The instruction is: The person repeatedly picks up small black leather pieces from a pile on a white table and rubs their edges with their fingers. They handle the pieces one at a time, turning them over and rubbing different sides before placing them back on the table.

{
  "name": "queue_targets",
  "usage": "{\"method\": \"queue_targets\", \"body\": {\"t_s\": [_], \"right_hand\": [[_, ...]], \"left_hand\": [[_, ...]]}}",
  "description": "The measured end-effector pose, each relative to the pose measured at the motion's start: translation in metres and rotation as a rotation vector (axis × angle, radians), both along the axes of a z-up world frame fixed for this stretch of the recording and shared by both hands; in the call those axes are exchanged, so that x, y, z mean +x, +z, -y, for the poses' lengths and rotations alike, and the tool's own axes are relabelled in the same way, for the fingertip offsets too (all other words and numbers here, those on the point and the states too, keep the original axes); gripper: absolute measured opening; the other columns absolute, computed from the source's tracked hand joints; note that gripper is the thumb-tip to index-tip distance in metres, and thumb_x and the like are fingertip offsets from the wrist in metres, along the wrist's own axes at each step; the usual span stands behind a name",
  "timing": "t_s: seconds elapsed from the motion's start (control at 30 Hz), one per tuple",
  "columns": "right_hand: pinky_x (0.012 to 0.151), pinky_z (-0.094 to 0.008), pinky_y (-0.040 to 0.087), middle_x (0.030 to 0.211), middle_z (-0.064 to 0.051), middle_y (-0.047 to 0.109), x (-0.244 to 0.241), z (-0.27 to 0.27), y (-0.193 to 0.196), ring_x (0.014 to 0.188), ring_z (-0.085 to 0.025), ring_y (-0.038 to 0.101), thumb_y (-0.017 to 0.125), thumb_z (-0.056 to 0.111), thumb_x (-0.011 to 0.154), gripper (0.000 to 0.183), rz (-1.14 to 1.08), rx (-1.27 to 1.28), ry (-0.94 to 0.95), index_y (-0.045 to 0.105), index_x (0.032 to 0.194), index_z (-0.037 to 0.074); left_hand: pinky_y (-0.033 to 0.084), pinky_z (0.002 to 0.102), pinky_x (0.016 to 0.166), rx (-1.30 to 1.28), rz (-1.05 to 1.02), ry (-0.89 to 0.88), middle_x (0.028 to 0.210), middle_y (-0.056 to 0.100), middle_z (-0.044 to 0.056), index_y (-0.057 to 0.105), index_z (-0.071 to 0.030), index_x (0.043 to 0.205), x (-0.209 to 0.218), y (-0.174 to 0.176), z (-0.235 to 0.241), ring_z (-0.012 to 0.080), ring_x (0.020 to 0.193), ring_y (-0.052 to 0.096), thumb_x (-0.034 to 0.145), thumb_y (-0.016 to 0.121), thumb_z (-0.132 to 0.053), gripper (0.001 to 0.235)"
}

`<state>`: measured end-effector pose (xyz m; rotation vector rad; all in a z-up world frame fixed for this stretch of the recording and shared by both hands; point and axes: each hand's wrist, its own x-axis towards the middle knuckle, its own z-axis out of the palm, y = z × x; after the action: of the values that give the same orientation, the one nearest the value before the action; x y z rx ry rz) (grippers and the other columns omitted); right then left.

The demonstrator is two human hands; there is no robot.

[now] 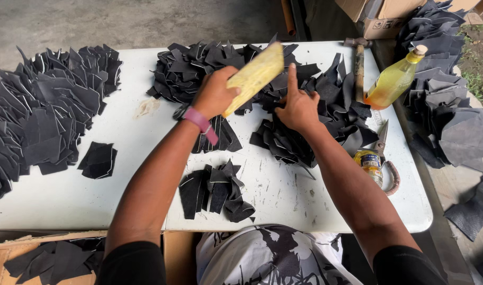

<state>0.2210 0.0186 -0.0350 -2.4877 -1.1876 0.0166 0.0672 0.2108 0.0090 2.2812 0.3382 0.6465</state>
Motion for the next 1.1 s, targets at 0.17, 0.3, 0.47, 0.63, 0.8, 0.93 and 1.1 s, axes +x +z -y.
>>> {"method": "queue_targets", "body": {"t_s": [0.17, 0.3, 0.47, 0.63, 0.8, 0.93, 1.1], "right_hand": [[0.121, -0.056, 0.025, 0.099, -0.002, 0.080, 0.004, 0.030, -0.003, 0.107, -0.025, 0.071, 0.068, 0.008, 0.082, 0.116, -0.042, 0.070, 0.058, -0.014, 0.164, 0.007], [0.118, -0.057, 0.024, 0.100, -0.004, 0.080, 0.000, 0.037, 0.001, 0.111, -0.026, 0.069, 0.069, 0.006, 0.081, 0.114, -0.035, 0.086, 0.105, -0.011, 0.162, 0.009], [0.108, -0.054, 0.033, 0.118, -0.010, 0.075, -0.014, 0.055, 0.025, 0.125, -0.031, 0.061, 0.075, -0.001, 0.080, 0.104, 0.054, 0.272, 0.227, 0.013, 0.163, 0.010], [0.087, -0.031, 0.057, 0.120, -0.008, 0.071, -0.047, 0.140, 0.046, 0.110, -0.017, 0.069, 0.069, -0.010, 0.086, 0.078, -0.233, 0.523, 0.105, 0.043, 0.156, 0.009], [0.088, -0.029, 0.056, 0.110, -0.009, 0.071, -0.076, 0.193, 0.042, 0.097, -0.015, 0.071, 0.071, -0.009, 0.084, 0.075, -0.243, 0.606, 0.097, 0.044, 0.153, 0.006], [0.089, -0.030, 0.056, 0.105, -0.008, 0.072, -0.086, 0.210, 0.032, 0.097, -0.015, 0.072, 0.074, -0.006, 0.086, 0.075, -0.202, 0.675, 0.065, 0.043, 0.153, 0.006], [0.089, -0.031, 0.059, 0.104, -0.008, 0.068, -0.087, 0.198, 0.018, 0.097, -0.017, 0.070, 0.076, -0.001, 0.092, 0.087, -0.329, 0.875, 0.031, 0.026, 0.163, 0.010]], "left_hand": [[0.055, 0.042, 0.085, 0.046, 0.019, -0.045, 0.103, 0.075, 0.018, 0.070, -0.007, 0.115, 0.051, -0.028, 0.007, 0.0357, 0.097, 0.072, 0.084, 0.077, -0.009, 0.032], [0.056, 0.041, 0.086, 0.070, -0.112, -0.146, 0.100, 0.075, 0.017, 0.072, -0.006, 0.107, 0.088, -0.055, -0.002, 0.0335, 0.097, 0.074, 0.075, 0.082, -0.011, 0.034], [0.049, 0.045, 0.092, 0.234, -0.337, -0.015, 0.111, 0.069, 0.017, 0.071, -0.006, 0.107, 0.084, -0.062, 0.000, 0.0402, 0.109, 0.060, 0.067, 0.094, -0.022, 0.049], [0.051, 0.048, 0.091, 0.372, -0.239, -0.004, 0.117, 0.064, 0.013, 0.066, -0.009, 0.117, 0.061, -0.036, 0.032, 0.0382, 0.108, 0.063, 0.078, 0.085, -0.019, 0.045], [0.055, 0.050, 0.087, 0.424, -0.146, -0.251, 0.115, 0.067, 0.016, 0.061, -0.012, 0.126, 0.083, -0.051, 0.077, 0.0401, 0.103, 0.067, 0.081, 0.070, 0.000, 0.047], [0.055, 0.053, 0.079, 0.420, -0.261, -0.150, 0.103, 0.071, 0.018, 0.052, -0.013, 0.129, 0.090, -0.047, 0.083, 0.0424, 0.095, 0.069, 0.085, 0.066, 0.001, 0.048], [0.057, 0.048, 0.074, 0.005, -0.067, -0.074, 0.093, 0.073, 0.016, 0.043, -0.012, 0.125, 0.050, -0.010, 0.097, 0.0387, 0.086, 0.073, 0.082, 0.078, -0.009, 0.056]]}}
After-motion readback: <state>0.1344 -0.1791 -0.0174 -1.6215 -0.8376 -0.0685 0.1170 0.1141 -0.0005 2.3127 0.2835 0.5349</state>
